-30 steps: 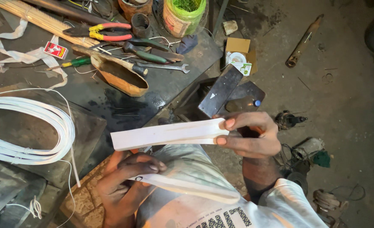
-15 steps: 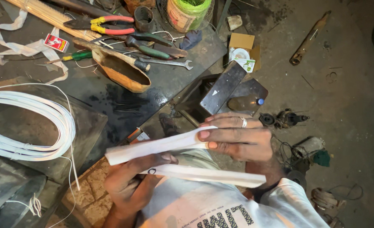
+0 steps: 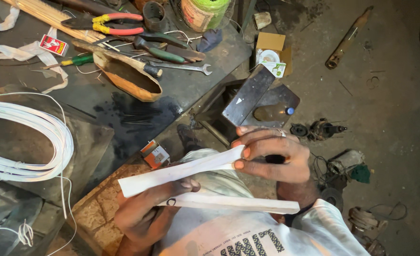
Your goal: The person is assembling electrical components, including a metal cylinder, white wires, and a white plastic strip. They use pliers to cut and manipulate the wires, and a screwdriver to adjust connections. The person also handles a white plastic strip, possibly for insulation or labeling.
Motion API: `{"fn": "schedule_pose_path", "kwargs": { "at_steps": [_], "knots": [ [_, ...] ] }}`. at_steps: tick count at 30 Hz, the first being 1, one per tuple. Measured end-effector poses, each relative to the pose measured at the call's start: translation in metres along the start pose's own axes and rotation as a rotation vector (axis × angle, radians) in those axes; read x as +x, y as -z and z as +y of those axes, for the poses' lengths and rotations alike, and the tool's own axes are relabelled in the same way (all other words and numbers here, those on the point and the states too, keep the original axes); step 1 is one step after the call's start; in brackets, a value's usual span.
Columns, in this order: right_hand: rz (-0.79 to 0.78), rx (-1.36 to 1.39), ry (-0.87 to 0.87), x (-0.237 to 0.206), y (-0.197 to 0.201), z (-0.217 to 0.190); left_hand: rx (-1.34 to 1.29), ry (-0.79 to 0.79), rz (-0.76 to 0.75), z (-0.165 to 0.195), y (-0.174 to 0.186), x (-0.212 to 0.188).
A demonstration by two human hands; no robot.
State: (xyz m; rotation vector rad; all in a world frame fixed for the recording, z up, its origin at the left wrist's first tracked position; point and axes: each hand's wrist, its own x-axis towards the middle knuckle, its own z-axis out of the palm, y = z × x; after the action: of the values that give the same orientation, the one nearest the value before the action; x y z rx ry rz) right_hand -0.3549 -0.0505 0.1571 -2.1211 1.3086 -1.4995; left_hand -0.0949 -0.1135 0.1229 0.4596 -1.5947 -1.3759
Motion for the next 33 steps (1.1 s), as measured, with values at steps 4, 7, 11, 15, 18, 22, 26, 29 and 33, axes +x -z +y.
{"fn": "schedule_pose_path", "kwargs": {
  "at_steps": [4, 7, 11, 15, 18, 22, 26, 29, 33],
  "knots": [
    [0.045, 0.083, 0.006, 0.000, -0.003, 0.001, 0.020, 0.014, 0.013, 0.002, -0.001, -0.002],
    [0.181, 0.403, -0.097, 0.007, -0.007, 0.005, 0.039, 0.011, 0.026, 0.003, -0.002, -0.001],
    [0.184, 0.680, -0.303, 0.014, -0.007, 0.013, 0.063, -0.053, 0.007, 0.004, -0.005, 0.001],
    [-0.007, 0.679, -0.524, 0.003, -0.001, 0.013, 0.061, -0.025, -0.003, 0.003, -0.006, 0.001],
    [-0.011, 0.820, -0.559, -0.007, -0.001, 0.015, 0.058, -0.038, 0.002, 0.000, -0.005, 0.000],
    [0.006, 0.844, -0.544, -0.012, -0.005, 0.014, 0.041, -0.017, -0.007, 0.000, -0.004, -0.002],
    [0.041, 0.886, -0.604, -0.009, -0.007, 0.010, 0.036, -0.005, -0.032, 0.003, -0.002, -0.001],
    [0.003, 0.915, -0.634, -0.008, -0.009, 0.008, 0.094, -0.049, -0.047, 0.006, 0.000, 0.004],
    [-0.059, 0.979, -0.587, -0.009, -0.013, 0.010, 0.159, -0.078, -0.068, 0.012, 0.001, 0.010]
  ]
}}
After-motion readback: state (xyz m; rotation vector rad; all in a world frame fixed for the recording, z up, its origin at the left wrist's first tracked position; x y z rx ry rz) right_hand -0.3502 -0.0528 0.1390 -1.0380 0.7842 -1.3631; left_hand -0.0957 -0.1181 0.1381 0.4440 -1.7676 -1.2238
